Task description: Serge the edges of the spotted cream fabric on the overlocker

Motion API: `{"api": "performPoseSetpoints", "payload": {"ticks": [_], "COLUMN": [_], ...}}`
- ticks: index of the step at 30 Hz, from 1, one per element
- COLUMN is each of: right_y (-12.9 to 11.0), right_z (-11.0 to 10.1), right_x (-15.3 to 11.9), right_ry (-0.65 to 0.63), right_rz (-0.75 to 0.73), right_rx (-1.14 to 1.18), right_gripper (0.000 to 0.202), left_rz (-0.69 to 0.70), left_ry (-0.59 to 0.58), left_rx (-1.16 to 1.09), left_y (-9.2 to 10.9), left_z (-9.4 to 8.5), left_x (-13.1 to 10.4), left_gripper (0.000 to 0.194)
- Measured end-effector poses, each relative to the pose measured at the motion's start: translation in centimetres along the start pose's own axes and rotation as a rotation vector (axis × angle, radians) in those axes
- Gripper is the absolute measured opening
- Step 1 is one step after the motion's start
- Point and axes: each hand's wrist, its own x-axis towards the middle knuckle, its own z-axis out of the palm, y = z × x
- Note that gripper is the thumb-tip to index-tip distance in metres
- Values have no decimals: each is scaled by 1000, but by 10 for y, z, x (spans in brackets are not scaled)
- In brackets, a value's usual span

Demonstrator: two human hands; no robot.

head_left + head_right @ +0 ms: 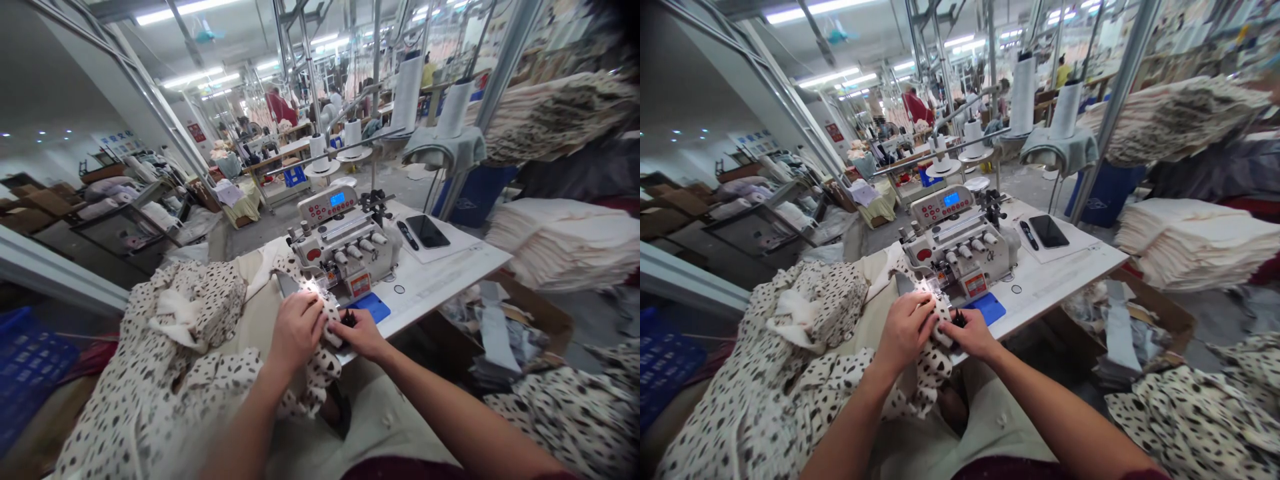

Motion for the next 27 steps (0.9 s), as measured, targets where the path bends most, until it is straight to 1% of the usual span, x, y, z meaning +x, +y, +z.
{"api": "performPoseSetpoints", "payload": {"ticks": [3, 6, 12, 21, 27], "right_y": [-1, -2, -3, 6, 3], "right_z": [1, 2, 2, 0, 1], "right_x": [0, 0, 0, 1, 1], "right_ry": [27, 49, 38, 48, 48], "right_rz": [-19, -25, -21, -54, -63], "right_rx": [-7, -21, -5, -4, -11], "right_gripper": [38, 40, 40, 36, 36], "left_rz": [67, 125, 118, 108, 95], "left_ry": [-11, -36, -63, -71, -77], "left_rx": [9, 30, 46, 46, 31], "left_y": [2, 4, 2, 1, 1], "left_z": [-1, -1, 1, 2, 3], "left_x": [-1, -2, -1, 3, 5], "left_gripper": [19, 20, 19, 19, 19]}}
